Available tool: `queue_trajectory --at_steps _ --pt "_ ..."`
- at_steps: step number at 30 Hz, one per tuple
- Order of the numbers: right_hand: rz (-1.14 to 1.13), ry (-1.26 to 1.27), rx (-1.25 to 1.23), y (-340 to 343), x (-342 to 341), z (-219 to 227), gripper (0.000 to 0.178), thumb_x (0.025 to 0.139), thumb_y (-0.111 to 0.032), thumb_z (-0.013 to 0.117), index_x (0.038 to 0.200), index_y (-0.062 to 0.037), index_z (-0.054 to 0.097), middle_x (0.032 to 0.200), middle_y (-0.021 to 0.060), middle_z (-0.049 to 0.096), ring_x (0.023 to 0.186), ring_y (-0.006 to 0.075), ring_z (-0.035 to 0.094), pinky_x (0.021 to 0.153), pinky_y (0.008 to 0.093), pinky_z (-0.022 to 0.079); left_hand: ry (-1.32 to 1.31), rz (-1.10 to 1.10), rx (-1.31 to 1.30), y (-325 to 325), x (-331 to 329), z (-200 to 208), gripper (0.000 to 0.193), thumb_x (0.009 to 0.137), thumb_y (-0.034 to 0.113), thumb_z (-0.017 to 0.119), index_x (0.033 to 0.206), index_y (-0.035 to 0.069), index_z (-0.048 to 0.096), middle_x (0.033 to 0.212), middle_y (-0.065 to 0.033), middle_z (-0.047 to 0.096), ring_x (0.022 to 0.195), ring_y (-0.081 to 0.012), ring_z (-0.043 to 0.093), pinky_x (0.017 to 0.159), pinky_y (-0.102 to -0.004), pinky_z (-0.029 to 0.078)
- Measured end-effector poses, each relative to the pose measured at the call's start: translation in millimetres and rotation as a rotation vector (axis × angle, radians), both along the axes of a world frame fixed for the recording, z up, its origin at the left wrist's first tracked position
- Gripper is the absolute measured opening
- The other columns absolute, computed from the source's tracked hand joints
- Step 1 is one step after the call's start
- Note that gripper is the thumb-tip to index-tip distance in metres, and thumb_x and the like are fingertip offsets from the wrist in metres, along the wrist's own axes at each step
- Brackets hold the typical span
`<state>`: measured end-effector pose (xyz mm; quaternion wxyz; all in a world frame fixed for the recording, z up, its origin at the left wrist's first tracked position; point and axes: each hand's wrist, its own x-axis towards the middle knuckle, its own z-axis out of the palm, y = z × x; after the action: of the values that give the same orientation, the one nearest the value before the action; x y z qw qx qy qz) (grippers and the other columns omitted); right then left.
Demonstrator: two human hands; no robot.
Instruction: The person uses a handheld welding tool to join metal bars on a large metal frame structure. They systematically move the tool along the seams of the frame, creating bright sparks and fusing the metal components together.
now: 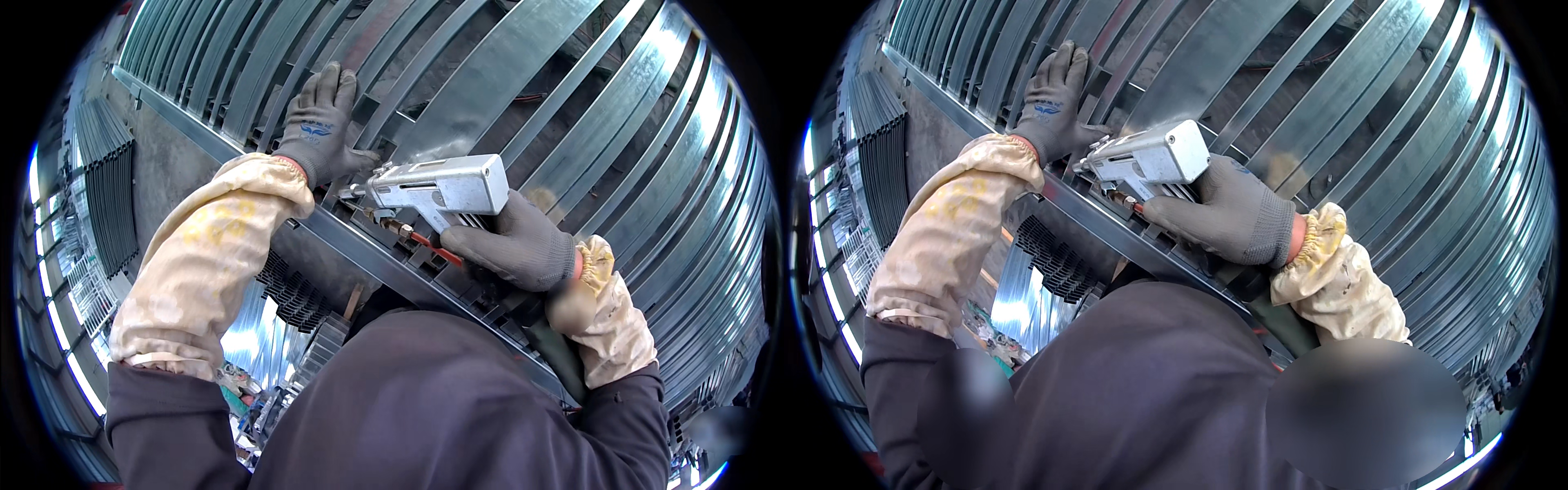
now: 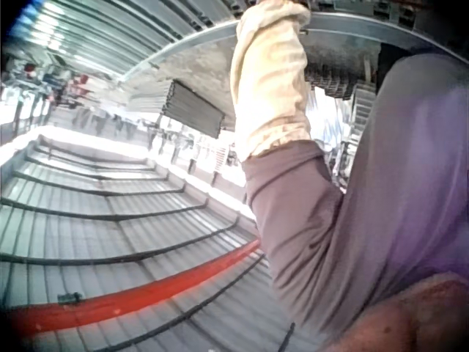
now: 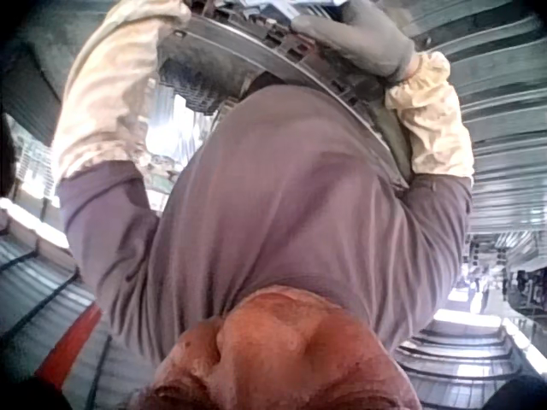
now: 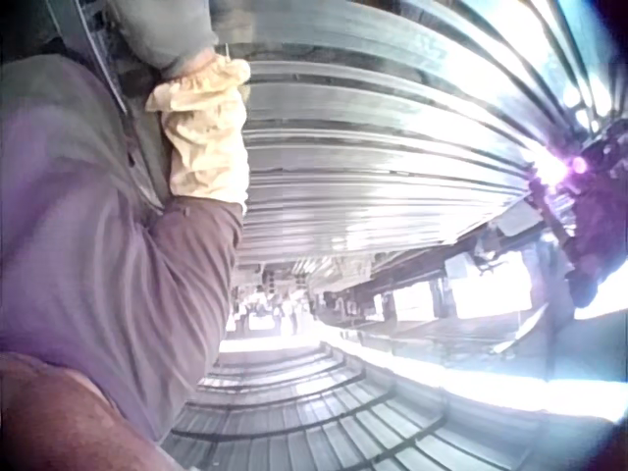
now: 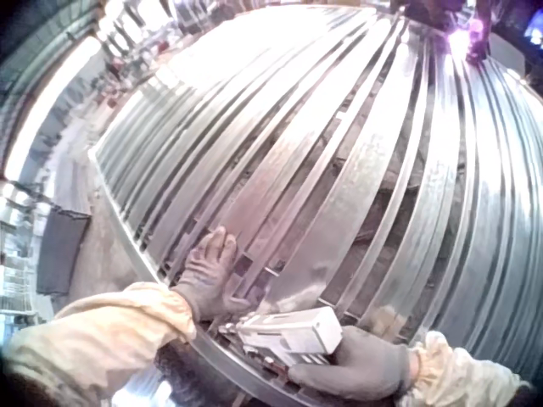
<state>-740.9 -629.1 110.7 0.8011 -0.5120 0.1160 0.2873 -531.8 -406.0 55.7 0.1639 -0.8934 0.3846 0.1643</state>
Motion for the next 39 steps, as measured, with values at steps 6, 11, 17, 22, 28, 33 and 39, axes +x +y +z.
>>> queue_trajectory --at_steps 6,11,17,22,28,33,39 --pt "-0.009 -0.02 0.002 14.2 9.0 -9.4 0.038 0.098 -0.027 0.072 0.123 0.0012 0.066 0.088 0.0006 0.067 0.072 0.0057 0.059 0.063 0.0253 0.048 0.0 -0.039 -0.073 5.4 4.5 0.0 0.131 0.069 0.062 0.088 0.163 0.002 0.019 0.167 -0.0237 0.018 0.155 -0.0409 0.02 0.127 -0.0518 0.025" --pt "0.044 -0.004 0.015 21.1 18.8 -8.5 0.04 0.099 -0.028 0.072 0.125 0.0007 0.064 0.091 0.0014 0.067 0.075 0.0061 0.059 0.066 0.0255 0.049 0.022 -0.011 -0.026 5.2 5.9 3.3 0.133 0.07 0.068 0.086 0.164 0.005 0.016 0.167 -0.0218 0.017 0.156 -0.0392 0.019 0.127 -0.0521 0.025" --pt "0.058 0.109 -0.002 22.9 21.0 1.1 0.047 0.098 -0.029 0.074 0.133 0.0001 0.06 0.099 0.0019 0.067 0.078 0.0066 0.059 0.068 0.0259 0.05 0.039 0.011 -0.065 6.9 4.3 5.3 0.131 0.071 0.07 0.084 0.164 0.006 0.017 0.168 -0.0223 0.018 0.156 -0.0399 0.021 0.127 -0.0514 0.025" --pt "0.05 0.082 -0.04 26.2 22.4 4.5 0.051 0.098 -0.029 0.074 0.137 -0.0001 0.058 0.104 0.0025 0.066 0.08 0.0067 0.061 0.067 0.0262 0.052 0.053 0.02 -0.062 7.4 5.1 6.2 0.131 0.071 0.069 0.084 0.165 0.007 0.016 0.169 -0.0211 0.017 0.156 -0.0395 0.021 0.127 -0.0511 0.025" --pt "0.09 0.155 -0.023 24.0 23.6 9.3 0.052 0.098 -0.028 0.075 0.138 -0.0004 0.056 0.103 0.0024 0.066 0.08 0.0066 0.061 0.067 0.0267 0.053 0.033 0.018 -0.049 8.1 4.1 4.0 0.13 0.071 0.069 0.084 0.164 0.007 0.018 0.169 -0.0208 0.019 0.156 -0.0388 0.02 0.127 -0.0511 0.026" --pt "0.101 0.129 -0.038 24.5 23.0 8.3 0.052 0.099 -0.029 0.074 0.137 -0.0001 0.056 0.101 0.0021 0.065 0.078 0.0068 0.061 0.066 0.0271 0.053 0.042 0.028 -0.079 8.3 4.1 3.7 0.13 0.071 0.069 0.084 0.164 0.007 0.018 0.169 -0.021 0.019 0.156 -0.0389 0.021 0.126 -0.0516 0.026" --pt "0.098 0.091 -0.067 24.3 21.1 7.5 0.052 0.099 -0.031 0.074 0.136 0.0002 0.057 0.103 0.0037 0.067 0.081 0.0079 0.062 0.069 0.0274 0.054 0.03 0.011 -0.099 10.4 5.0 0.7 0.131 0.069 0.069 0.085 0.164 0.007 0.019 0.168 -0.0214 0.02 0.156 -0.0392 0.022 0.126 -0.0513 0.026"
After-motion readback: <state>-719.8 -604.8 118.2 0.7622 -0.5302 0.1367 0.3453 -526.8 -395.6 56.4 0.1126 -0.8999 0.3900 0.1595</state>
